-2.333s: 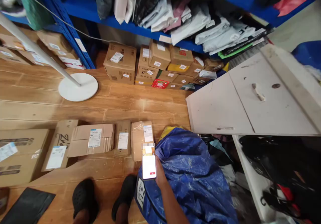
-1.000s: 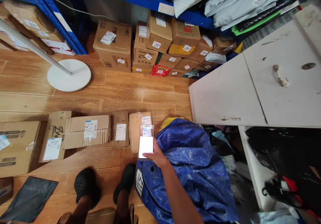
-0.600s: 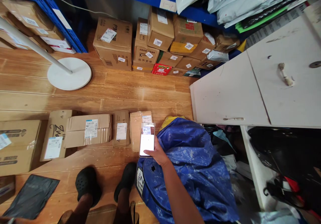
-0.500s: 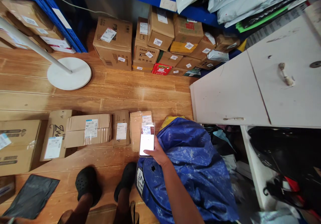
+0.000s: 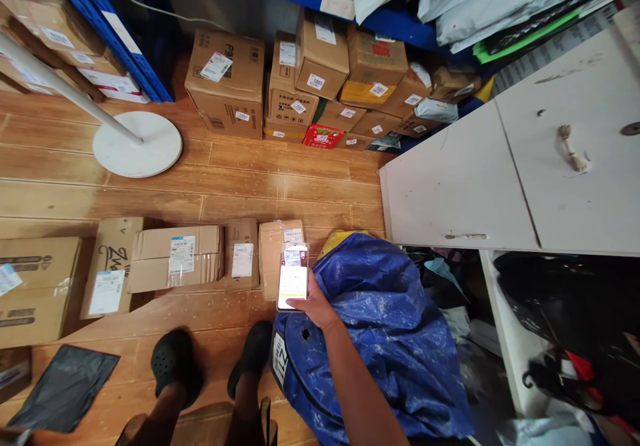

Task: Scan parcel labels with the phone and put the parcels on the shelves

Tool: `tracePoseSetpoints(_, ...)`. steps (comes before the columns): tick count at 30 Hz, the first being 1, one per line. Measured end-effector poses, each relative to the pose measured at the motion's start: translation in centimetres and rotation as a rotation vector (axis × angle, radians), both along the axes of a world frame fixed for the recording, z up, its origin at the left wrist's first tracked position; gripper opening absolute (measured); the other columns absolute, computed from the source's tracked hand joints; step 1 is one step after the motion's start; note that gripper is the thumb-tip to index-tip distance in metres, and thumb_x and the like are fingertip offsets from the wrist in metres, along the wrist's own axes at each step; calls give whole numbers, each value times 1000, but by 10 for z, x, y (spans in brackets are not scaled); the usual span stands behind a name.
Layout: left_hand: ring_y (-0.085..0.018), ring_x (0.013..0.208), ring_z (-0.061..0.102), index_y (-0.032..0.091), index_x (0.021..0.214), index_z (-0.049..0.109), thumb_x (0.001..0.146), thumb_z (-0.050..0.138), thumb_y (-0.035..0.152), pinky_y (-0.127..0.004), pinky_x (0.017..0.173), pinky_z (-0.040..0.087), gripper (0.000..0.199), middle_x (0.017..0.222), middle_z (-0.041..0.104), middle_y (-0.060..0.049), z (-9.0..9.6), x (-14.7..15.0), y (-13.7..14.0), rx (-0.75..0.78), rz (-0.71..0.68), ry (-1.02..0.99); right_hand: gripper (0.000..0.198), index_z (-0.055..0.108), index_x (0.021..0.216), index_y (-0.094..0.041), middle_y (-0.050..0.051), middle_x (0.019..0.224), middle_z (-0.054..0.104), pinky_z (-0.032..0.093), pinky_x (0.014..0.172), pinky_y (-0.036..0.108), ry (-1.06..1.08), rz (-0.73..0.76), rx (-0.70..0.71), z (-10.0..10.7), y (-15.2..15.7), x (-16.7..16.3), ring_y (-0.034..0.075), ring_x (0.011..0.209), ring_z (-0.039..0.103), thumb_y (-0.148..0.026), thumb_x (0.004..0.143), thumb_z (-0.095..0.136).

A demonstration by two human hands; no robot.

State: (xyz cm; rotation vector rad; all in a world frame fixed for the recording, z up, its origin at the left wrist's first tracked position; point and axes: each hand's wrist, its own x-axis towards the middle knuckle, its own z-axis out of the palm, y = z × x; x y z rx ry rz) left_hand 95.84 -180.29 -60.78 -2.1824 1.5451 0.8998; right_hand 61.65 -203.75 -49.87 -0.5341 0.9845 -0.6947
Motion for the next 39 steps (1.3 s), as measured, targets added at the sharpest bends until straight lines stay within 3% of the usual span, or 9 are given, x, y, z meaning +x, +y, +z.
tracePoseSetpoints(3,-46,128,39,31,113,67,84,38,37,-58,86,42,42,122,62,-1,1,-2,-5,-16,70,-2,100,35,127,-31,4,119,62,41,103,52,17,-8,0,-6,1,1,30,111,60,-23,44,90)
tracePoseSetpoints(9,-45,132,35,23,118,63,79,51,33,-54,93,41,42,127,59,-9,-2,2,-6,-66,151,-12,96,40,124,-29,4,121,61,40,104,50,37,-14,-11,-8,2,3,30,115,57,-25,43,91)
tracePoseSetpoints(17,-45,130,38,34,117,65,81,51,38,-56,87,43,39,126,60,-3,-2,-2,-5,-9,213,40,83,45,117,-28,3,120,62,40,103,46,51,6,-33,6,0,3,29,115,56,-20,47,89)
tracePoseSetpoints(22,-41,134,33,37,119,64,87,42,40,-53,88,42,39,131,56,3,8,-5,-5,5,234,71,84,44,117,-28,3,119,62,41,103,47,38,5,-25,7,0,3,30,116,57,-20,46,89)
tracePoseSetpoints(25,-45,136,26,37,123,61,85,47,41,-56,88,41,41,138,51,2,18,-6,-11,3,229,103,83,45,116,-29,2,119,62,40,104,47,20,3,-19,9,-1,4,29,116,57,-21,46,89)
tracePoseSetpoints(30,-48,136,22,34,125,60,87,39,39,-61,88,36,44,142,46,0,32,-8,-21,11,210,167,85,44,118,-29,2,121,63,40,105,49,-23,-2,9,13,-2,5,29,117,58,-16,46,87)
tracePoseSetpoints(33,-50,135,22,22,131,56,90,28,39,-61,87,34,52,142,44,-7,32,-11,-20,13,185,169,86,42,121,-29,3,122,64,42,103,50,-82,-7,37,22,1,8,31,116,58,-15,47,82)
tracePoseSetpoints(39,-45,137,27,42,124,58,81,48,39,-60,93,38,44,132,55,2,30,-12,-16,9,158,76,84,41,128,-30,3,127,63,46,99,47,-217,-29,93,66,15,17,31,118,58,-15,49,65)
